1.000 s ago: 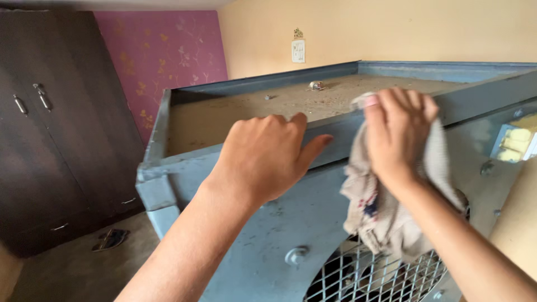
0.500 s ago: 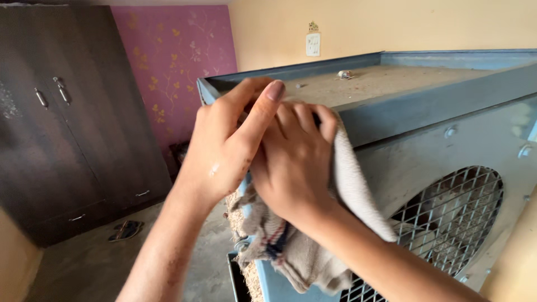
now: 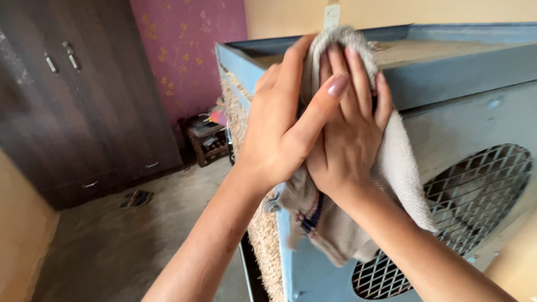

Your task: The person wipes down a wall-mounted light switch panel and the exterior surfaces and fan grille of a metal air cooler using a cloth.

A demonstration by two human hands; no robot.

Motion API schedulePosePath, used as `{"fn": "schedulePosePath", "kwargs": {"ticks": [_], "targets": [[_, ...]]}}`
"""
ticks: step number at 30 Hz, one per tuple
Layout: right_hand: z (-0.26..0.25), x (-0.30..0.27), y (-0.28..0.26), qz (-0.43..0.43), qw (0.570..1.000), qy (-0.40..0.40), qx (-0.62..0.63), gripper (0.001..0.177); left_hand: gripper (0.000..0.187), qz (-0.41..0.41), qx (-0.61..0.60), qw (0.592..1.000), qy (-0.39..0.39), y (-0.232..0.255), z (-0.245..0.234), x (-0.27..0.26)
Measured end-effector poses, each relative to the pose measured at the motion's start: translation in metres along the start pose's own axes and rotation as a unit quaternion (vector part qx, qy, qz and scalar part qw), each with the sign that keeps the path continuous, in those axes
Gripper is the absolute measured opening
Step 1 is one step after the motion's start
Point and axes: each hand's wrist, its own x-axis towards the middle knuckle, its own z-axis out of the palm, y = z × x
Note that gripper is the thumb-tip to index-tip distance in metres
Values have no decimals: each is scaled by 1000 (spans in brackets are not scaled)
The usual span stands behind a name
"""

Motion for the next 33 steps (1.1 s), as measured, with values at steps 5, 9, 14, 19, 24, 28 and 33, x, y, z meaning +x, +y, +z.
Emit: {"fn": "schedulePosePath", "kwargs": {"ticks": [5,9,14,19,24,28,33], "targets": [[12,-65,13,-108,991,-70,-26,57,71,-13,-121,992,24,-4,9,0],[25,-134,63,-285,947,-142,-37,53,74,-10,-98,995,19,-2,7,-4],[2,-103,65,-153,971,-176,-46,57,83,-10,-29,999,13,-6,2,-28],[18,-49,8,-35,999,-10,15,63,89,-22,-40,999,26,-12,19,-65],[24,-155,13,-144,979,-140,-11,66,88,-77,-124,987,62,-7,33,-103],[14,-210,74,-364,921,-129,-47,53,90,-90,-35,995,37,0,34,-117],[1,-171,90,-231,961,-150,-37,51,94,-85,-27,996,9,-1,35,-115]]}}
